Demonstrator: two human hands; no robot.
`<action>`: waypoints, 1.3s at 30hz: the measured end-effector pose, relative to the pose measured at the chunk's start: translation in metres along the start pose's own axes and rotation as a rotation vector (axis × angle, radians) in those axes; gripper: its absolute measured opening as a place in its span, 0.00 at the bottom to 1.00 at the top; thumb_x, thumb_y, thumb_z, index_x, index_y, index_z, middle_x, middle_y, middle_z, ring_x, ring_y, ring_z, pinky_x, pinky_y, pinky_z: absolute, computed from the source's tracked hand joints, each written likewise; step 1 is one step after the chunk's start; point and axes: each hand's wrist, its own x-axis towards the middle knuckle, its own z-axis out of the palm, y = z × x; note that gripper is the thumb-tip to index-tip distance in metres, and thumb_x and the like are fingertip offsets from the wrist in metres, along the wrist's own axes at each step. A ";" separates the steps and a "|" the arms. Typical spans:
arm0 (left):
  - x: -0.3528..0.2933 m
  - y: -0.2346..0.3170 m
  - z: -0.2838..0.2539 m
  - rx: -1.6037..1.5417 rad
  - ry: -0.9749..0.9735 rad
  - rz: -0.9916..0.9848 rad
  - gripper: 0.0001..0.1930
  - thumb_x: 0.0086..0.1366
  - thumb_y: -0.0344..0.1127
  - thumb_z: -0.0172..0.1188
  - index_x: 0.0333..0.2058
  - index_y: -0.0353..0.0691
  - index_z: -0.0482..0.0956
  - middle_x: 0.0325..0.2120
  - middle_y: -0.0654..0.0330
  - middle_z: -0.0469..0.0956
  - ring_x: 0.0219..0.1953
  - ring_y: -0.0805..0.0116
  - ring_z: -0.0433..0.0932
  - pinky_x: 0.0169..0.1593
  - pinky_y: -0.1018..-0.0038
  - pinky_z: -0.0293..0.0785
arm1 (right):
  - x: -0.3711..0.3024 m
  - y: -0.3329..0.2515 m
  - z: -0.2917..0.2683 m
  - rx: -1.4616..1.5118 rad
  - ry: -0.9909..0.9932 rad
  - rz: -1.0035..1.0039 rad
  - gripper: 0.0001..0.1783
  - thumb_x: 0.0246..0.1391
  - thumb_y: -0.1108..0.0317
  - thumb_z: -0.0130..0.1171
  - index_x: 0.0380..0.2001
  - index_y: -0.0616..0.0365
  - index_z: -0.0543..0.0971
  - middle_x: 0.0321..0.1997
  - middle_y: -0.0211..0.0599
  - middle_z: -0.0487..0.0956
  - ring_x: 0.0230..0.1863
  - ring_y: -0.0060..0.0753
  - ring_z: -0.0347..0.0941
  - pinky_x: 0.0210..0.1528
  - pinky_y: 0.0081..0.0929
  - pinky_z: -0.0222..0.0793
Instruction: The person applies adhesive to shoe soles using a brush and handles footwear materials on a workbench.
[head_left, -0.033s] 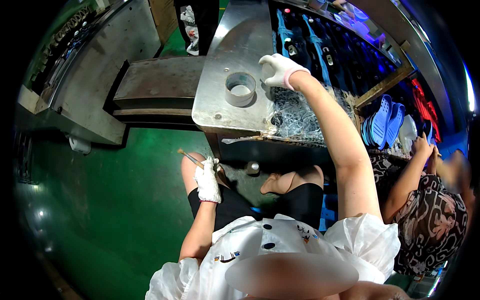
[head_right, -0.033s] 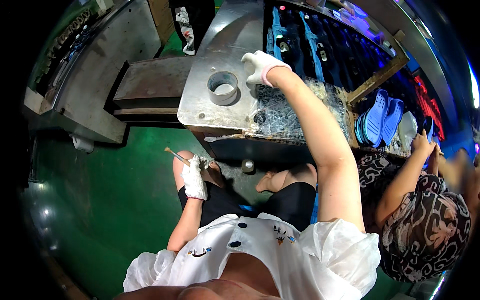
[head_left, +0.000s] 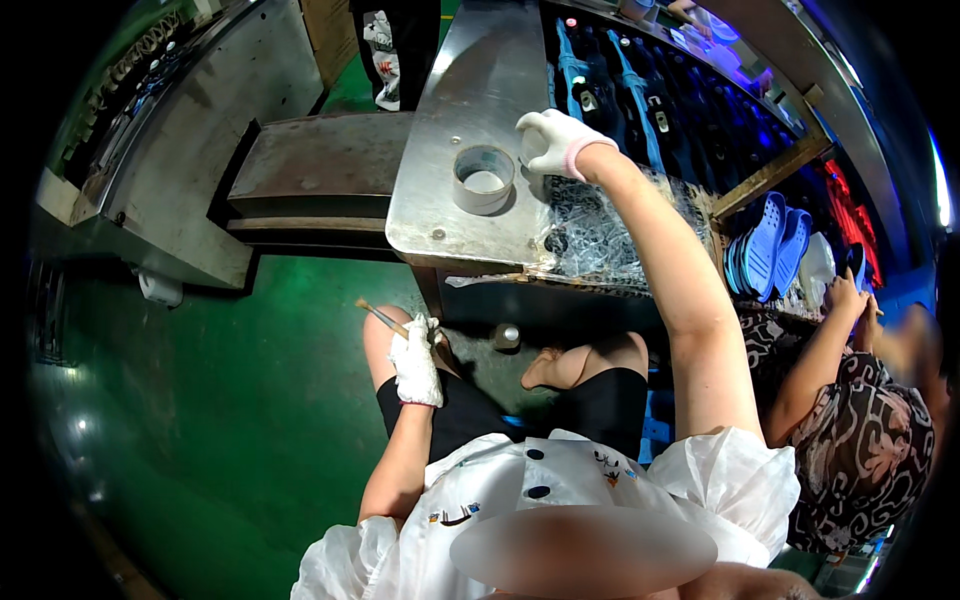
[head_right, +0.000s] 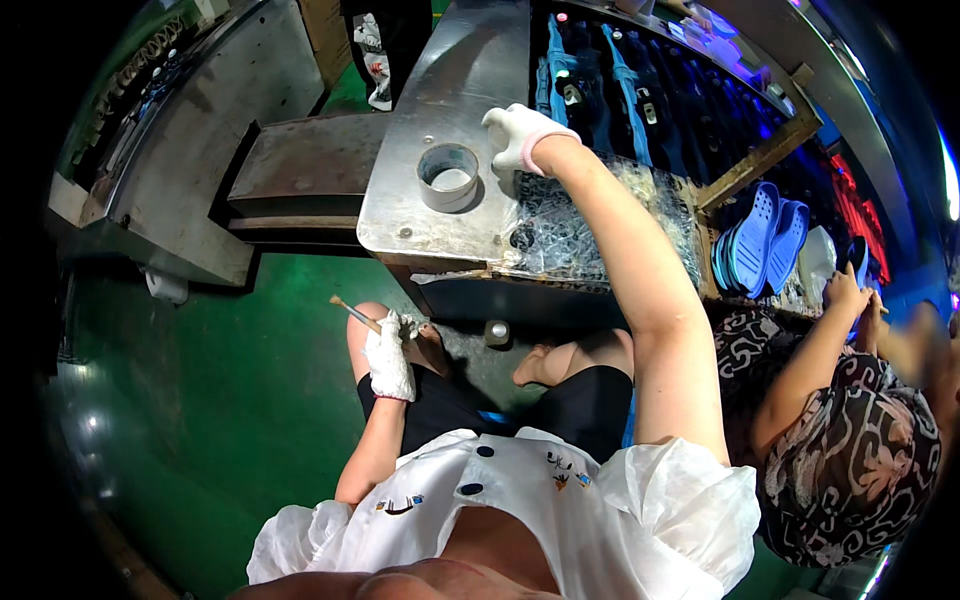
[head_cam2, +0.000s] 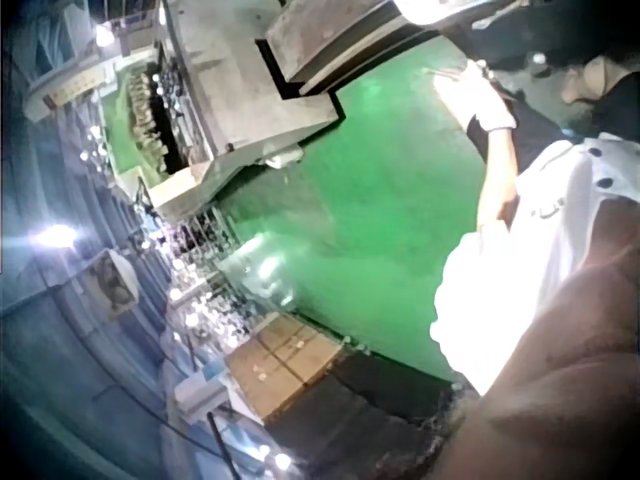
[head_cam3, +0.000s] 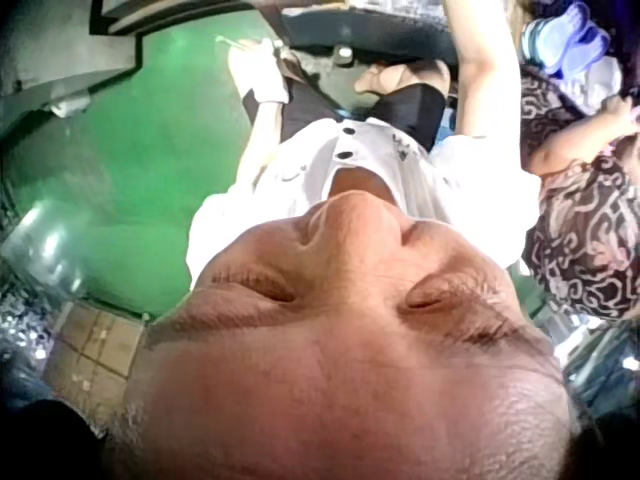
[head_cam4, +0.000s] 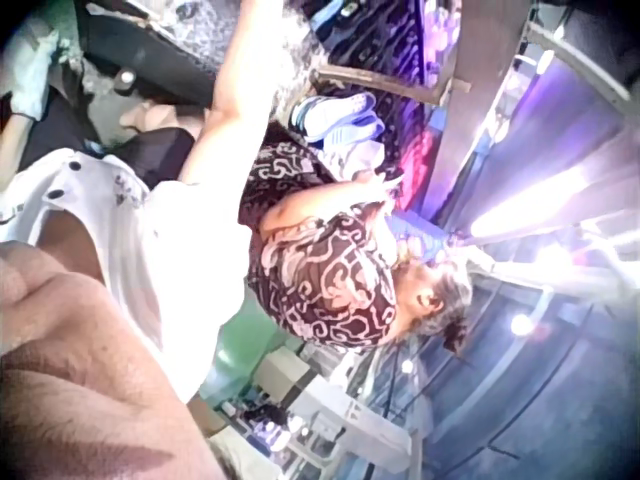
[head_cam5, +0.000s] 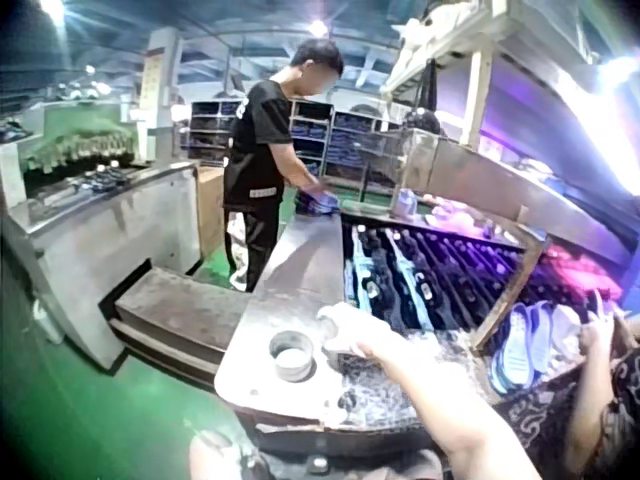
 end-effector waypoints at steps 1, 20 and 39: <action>0.000 0.001 0.000 -0.004 0.010 0.004 0.12 0.65 0.35 0.50 0.29 0.33 0.76 0.22 0.62 0.75 0.23 0.76 0.71 0.28 0.79 0.67 | 0.005 -0.002 0.003 0.001 -0.004 -0.006 0.32 0.36 0.60 0.62 0.50 0.49 0.69 0.49 0.49 0.68 0.51 0.51 0.66 0.54 0.34 0.65; 0.005 -0.005 -0.003 0.002 -0.010 -0.009 0.11 0.66 0.35 0.49 0.30 0.34 0.75 0.23 0.63 0.75 0.25 0.77 0.71 0.30 0.81 0.67 | -0.013 0.012 0.019 0.136 0.226 -0.111 0.35 0.43 0.64 0.56 0.58 0.54 0.62 0.64 0.52 0.57 0.62 0.51 0.58 0.62 0.33 0.57; 0.012 -0.020 -0.002 0.070 -0.003 -0.008 0.09 0.65 0.36 0.50 0.32 0.36 0.75 0.25 0.65 0.75 0.26 0.79 0.69 0.30 0.81 0.65 | -0.186 -0.030 0.086 -0.244 0.579 -0.308 0.22 0.35 0.57 0.65 0.39 0.46 0.77 0.44 0.26 0.74 0.48 0.29 0.69 0.56 0.42 0.55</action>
